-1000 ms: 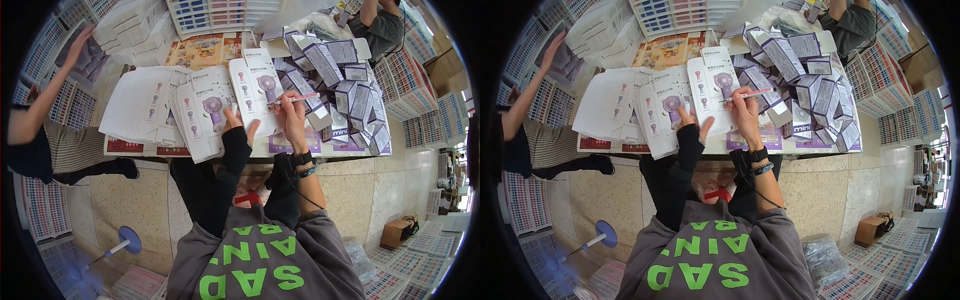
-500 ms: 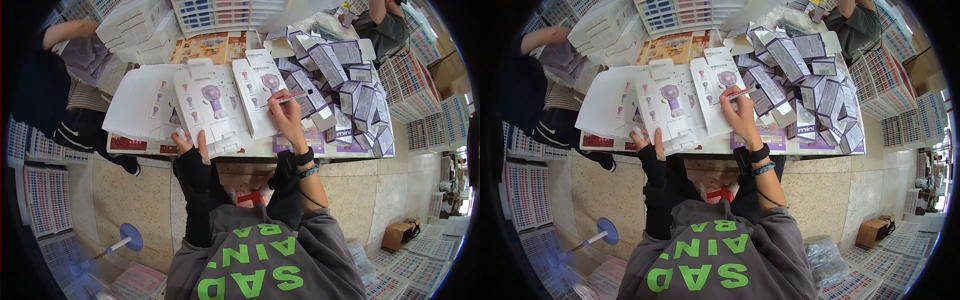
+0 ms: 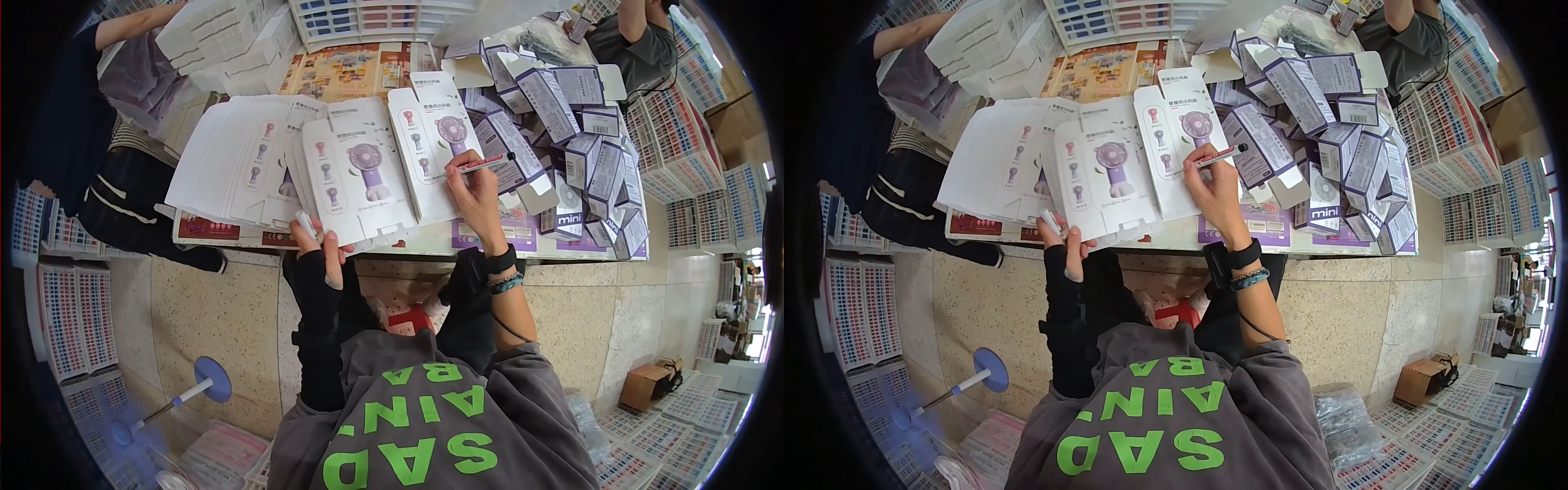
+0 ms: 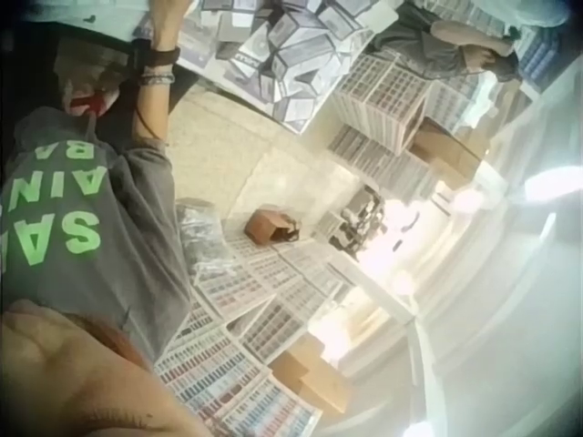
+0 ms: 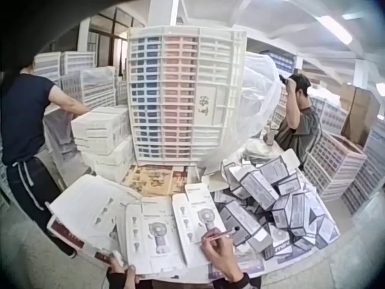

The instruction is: The person folds a small cardboard box by hand and then uses a marker to mark a series of flat cardboard fan boxes one at a time, moving each to a new stack.

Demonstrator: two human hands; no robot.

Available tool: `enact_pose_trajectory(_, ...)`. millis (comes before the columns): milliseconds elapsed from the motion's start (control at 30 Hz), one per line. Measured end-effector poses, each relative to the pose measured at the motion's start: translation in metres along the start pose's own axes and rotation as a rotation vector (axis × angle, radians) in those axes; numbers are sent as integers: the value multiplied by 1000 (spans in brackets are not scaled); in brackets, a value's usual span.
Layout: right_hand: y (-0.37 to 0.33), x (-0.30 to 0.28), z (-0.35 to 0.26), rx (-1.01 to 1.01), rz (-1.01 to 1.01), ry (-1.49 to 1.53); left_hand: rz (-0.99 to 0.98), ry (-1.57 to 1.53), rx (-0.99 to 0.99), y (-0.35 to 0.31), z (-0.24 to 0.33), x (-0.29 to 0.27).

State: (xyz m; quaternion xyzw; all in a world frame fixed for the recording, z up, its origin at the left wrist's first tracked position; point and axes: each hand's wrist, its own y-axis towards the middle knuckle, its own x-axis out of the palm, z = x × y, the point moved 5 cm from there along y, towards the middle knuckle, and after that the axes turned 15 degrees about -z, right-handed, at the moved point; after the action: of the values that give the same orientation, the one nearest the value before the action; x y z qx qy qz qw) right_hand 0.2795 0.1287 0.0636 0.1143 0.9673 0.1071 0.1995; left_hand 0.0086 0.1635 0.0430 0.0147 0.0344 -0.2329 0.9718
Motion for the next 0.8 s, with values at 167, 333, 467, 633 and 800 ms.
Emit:
enact_pose_trajectory(167,1,-1,-6,0,23,-20,175,430,59,-3,11,-1)
enact_pose_trajectory(333,1,-2,-10,-38,-21,-63,146,572,-40,-8,29,-3)
enact_pose_trajectory(467,-1,-26,5,-145,234,811,-14,303,-91,2,6,37)
enact_pose_trajectory(633,-3,-47,-2,-280,199,870,-112,393,195,57,16,113)
enact_pose_trajectory(800,-9,-37,-5,-69,163,488,-25,424,207,68,4,106)
